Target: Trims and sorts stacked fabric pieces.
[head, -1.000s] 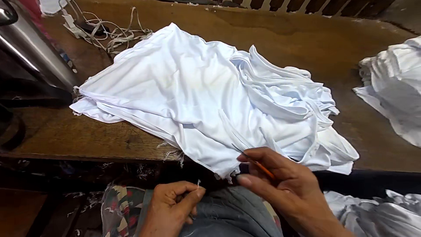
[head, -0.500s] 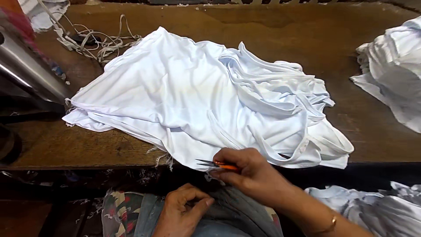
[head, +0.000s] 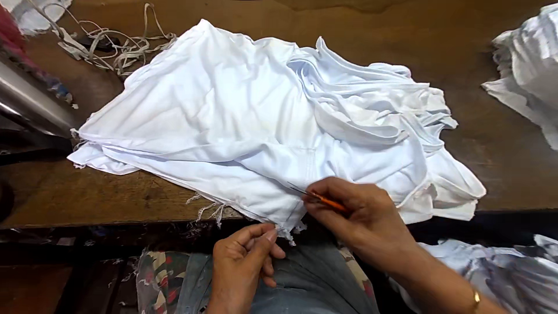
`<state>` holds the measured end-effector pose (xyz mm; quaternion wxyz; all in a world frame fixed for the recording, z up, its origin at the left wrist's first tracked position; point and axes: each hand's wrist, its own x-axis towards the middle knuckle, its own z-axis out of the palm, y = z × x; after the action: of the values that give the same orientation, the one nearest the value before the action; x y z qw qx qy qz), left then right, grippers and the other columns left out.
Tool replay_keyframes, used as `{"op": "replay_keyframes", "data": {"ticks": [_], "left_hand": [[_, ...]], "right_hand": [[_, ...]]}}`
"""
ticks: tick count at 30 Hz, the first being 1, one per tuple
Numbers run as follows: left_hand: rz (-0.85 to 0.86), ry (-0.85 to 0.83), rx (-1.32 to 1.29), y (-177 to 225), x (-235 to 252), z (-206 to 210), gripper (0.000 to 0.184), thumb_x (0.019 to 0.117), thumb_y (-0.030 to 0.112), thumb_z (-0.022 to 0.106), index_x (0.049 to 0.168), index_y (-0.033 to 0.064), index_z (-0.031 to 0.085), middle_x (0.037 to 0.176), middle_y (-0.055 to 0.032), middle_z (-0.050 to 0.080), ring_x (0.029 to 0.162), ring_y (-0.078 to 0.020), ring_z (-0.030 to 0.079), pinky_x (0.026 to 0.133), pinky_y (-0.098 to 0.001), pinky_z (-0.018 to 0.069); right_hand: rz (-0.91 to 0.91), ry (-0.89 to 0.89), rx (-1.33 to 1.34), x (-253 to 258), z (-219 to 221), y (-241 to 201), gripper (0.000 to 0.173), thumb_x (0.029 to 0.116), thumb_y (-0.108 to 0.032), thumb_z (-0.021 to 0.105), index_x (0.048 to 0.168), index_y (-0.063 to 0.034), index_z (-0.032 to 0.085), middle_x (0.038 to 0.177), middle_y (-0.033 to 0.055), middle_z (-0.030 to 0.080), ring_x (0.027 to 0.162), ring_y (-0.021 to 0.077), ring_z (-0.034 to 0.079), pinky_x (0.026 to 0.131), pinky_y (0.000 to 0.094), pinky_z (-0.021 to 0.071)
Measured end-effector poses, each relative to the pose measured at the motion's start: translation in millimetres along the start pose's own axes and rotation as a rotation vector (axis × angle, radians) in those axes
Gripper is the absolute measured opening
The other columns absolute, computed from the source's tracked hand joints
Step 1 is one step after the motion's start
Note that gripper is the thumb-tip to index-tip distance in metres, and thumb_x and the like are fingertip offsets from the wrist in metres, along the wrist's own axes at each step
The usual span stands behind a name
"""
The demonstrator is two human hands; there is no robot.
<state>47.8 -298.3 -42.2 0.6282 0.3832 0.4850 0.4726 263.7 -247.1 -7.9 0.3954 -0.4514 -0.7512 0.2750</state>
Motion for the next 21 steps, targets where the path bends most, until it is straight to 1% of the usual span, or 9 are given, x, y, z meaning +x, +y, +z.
{"op": "replay_keyframes", "data": {"ticks": [2, 4, 6, 8, 11, 13, 15, 18, 21], "left_hand": [[-0.104, -0.016, -0.088, 5, 3, 4, 0.027, 0.1048, 0.018, 0.057, 0.101, -0.0029, 0.074, 0.078, -0.0148, 0.074, 0.051, -0.0123, 0.064, 0.045, -0.0254, 0.0547], [-0.2, -0.04, -0.174, 9, 9, 9, 0.036, 0.107, 0.026, 0.054, 0.095, -0.0025, 0.072, 0.077, -0.0172, 0.074, 0.05, -0.0136, 0.066, 0.044, -0.0254, 0.0549], [-0.252, -0.04, -0.212, 11, 14, 14, 0.038, 0.1058, 0.029, 0.057, 0.091, -0.0017, 0.073, 0.076, -0.0178, 0.074, 0.051, -0.0145, 0.066, 0.045, -0.0255, 0.0552], [-0.264, -0.01, -0.208, 11, 19, 20, 0.031, 0.1026, 0.023, 0.063, 0.087, -0.0024, 0.073, 0.073, -0.0167, 0.073, 0.049, -0.0129, 0.064, 0.044, -0.0242, 0.054], [-0.273, 0.01, -0.19, 11, 19, 25, 0.018, 0.0951, 0.007, 0.07, 0.081, -0.0028, 0.071, 0.067, -0.0138, 0.069, 0.047, -0.011, 0.06, 0.044, -0.0231, 0.0526], [-0.283, -0.025, -0.182, 10, 14, 22, 0.015, 0.0953, 0.006, 0.07, 0.083, -0.0022, 0.071, 0.068, -0.0123, 0.069, 0.048, -0.0101, 0.06, 0.044, -0.0227, 0.0518], [-0.261, -0.071, -0.14, 9, 5, 13, 0.014, 0.0958, 0.008, 0.069, 0.086, -0.0004, 0.073, 0.068, -0.0094, 0.069, 0.049, -0.0082, 0.059, 0.044, -0.0219, 0.0508], [-0.221, -0.111, -0.133, 7, -7, 0, 0.011, 0.0953, 0.008, 0.069, 0.094, -0.0014, 0.075, 0.069, -0.0082, 0.07, 0.048, -0.0077, 0.06, 0.043, -0.0217, 0.051], [-0.209, -0.123, -0.149, 8, -12, -3, 0.011, 0.0954, 0.008, 0.07, 0.095, -0.0019, 0.075, 0.069, -0.0087, 0.07, 0.049, -0.0078, 0.06, 0.044, -0.0221, 0.0514]], "right_hand": [[0.148, -0.024, 0.142, -19, 6, 2, 0.008, 0.0941, -0.018, 0.064, 0.097, -0.017, 0.072, 0.068, -0.0091, 0.061, 0.052, 0.0008, 0.052, 0.044, 0.0163, 0.0427], [0.241, -0.042, 0.252, -30, 9, 5, 0.011, 0.0974, -0.026, 0.065, 0.095, -0.0185, 0.073, 0.068, -0.0073, 0.061, 0.053, 0.0023, 0.051, 0.045, 0.0166, 0.0407], [0.314, -0.069, 0.359, -35, 8, 7, 0.018, 0.0996, -0.034, 0.065, 0.095, -0.0189, 0.074, 0.067, -0.0055, 0.059, 0.05, 0.0029, 0.046, 0.045, 0.0171, 0.0366], [0.371, -0.115, 0.498, -37, 5, 9, 0.025, 0.1017, -0.038, 0.062, 0.098, -0.0173, 0.075, 0.063, -0.0045, 0.053, 0.046, 0.0021, 0.039, 0.042, 0.0171, 0.0311], [0.439, -0.223, 0.616, -41, -1, 10, 0.041, 0.1065, -0.047, 0.049, 0.1, -0.0152, 0.075, 0.062, -0.007, 0.047, 0.046, -0.0002, 0.034, 0.042, 0.0158, 0.0277], [0.505, -0.266, 0.658, -46, -5, 10, 0.046, 0.1073, -0.048, 0.045, 0.1, -0.0141, 0.075, 0.06, -0.0084, 0.045, 0.046, -0.0014, 0.034, 0.042, 0.0151, 0.0276], [0.557, -0.301, 0.683, -51, -9, 11, 0.043, 0.1075, -0.044, 0.045, 0.098, -0.0138, 0.075, 0.059, -0.0096, 0.044, 0.045, -0.0022, 0.033, 0.041, 0.0147, 0.0266], [0.664, -0.366, 0.709, -57, -11, 13, 0.04, 0.107, -0.038, 0.045, 0.093, -0.0144, 0.074, 0.056, -0.0112, 0.043, 0.044, -0.0032, 0.033, 0.04, 0.0146, 0.0259], [0.713, -0.414, 0.766, -60, 0, 11, 0.04, 0.1071, -0.036, 0.044, 0.092, -0.0139, 0.074, 0.056, -0.0123, 0.042, 0.043, -0.0034, 0.033, 0.04, 0.0151, 0.0264]]}}
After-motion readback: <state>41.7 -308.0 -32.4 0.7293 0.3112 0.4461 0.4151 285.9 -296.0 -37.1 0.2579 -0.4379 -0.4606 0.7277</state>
